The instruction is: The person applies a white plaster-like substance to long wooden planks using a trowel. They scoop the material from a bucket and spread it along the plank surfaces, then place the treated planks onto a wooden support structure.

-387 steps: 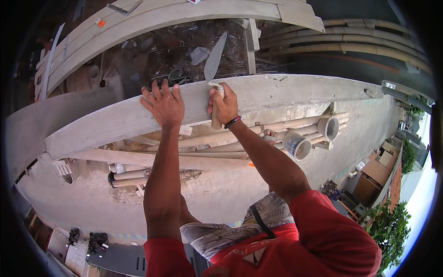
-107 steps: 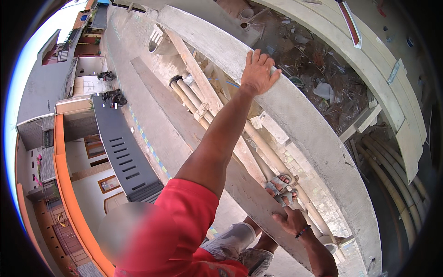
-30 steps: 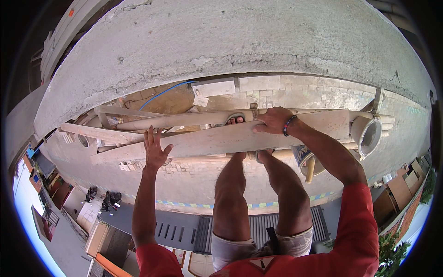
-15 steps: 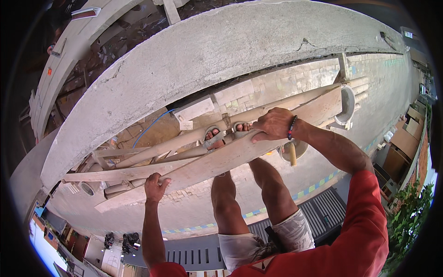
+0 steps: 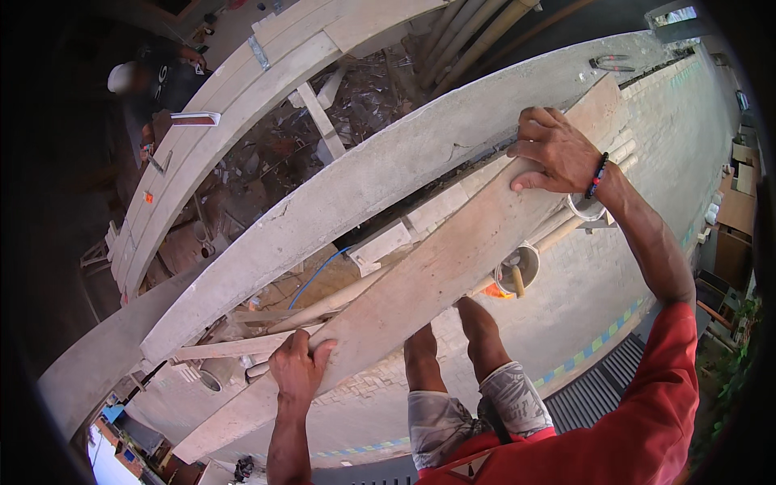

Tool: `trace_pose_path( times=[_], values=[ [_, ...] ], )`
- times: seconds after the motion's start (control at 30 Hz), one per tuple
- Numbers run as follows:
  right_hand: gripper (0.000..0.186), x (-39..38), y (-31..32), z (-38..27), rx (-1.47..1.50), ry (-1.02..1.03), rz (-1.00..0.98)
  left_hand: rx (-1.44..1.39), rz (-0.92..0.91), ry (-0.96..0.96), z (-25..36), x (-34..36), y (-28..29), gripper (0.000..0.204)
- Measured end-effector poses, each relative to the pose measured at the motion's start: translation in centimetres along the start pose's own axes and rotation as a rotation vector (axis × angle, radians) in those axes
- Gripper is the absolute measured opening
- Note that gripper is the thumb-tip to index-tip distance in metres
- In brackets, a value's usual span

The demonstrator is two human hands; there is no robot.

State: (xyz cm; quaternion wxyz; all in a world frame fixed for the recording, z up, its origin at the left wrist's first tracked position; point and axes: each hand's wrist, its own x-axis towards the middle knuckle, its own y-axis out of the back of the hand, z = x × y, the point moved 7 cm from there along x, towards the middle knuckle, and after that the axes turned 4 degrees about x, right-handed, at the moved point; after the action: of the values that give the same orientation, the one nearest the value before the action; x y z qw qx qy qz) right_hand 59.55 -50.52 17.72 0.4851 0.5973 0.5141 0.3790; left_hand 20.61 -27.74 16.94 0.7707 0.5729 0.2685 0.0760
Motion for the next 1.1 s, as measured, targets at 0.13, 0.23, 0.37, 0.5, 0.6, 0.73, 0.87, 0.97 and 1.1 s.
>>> trace_pose_path(
  times=[0.13,0.23,0.37,0.5,0.6,0.73,0.87,0.97,1.1],
  values=[
    [0.047,-0.6,6.1,1.1,0.001,-0.219,0.348,0.07,0.015,-0.015,2.3,6.1,3.1,0.054],
    [0.039,-3.3,6.0,0.5,0.179,-0.334,0.428,0.017,-0.095,0.12,2.4,10.7,4.3,0.055],
    [0.04,-14.9,-3.3,1.7,0.387,-0.632,0.274,-0.025,0.004,-0.024,4.2,17.7,4.7,0.058],
    [0.04,-24.1,-11.6,-1.2,0.624,-0.957,0.1,-0.054,-0.002,0.005,5.2,20.9,4.3,0.059],
    [0.039,-28.0,-14.8,-3.8,0.698,-1.06,-0.013,-0.078,0.0,-0.019,7.2,23.3,3.1,0.059],
    [0.035,-30.1,-17.2,-6.0,0.749,-1.057,-0.02,0.005,-0.051,0.058,6.8,24.7,2.2,0.06],
    [0.037,-34.2,-20.8,-9.2,0.851,-1.229,-0.073,0.067,-0.002,0.023,9.0,26.9,1.8,0.062],
    [0.038,-36.5,-24.2,-11.5,0.885,-1.328,-0.16,0.075,0.005,0.008,9.8,28.4,1.1,0.063],
    [0.039,-37.1,-26.1,-13.8,0.951,-1.449,-0.219,0.112,0.021,-0.032,10.3,31.6,-0.4,0.068]
  ],
)
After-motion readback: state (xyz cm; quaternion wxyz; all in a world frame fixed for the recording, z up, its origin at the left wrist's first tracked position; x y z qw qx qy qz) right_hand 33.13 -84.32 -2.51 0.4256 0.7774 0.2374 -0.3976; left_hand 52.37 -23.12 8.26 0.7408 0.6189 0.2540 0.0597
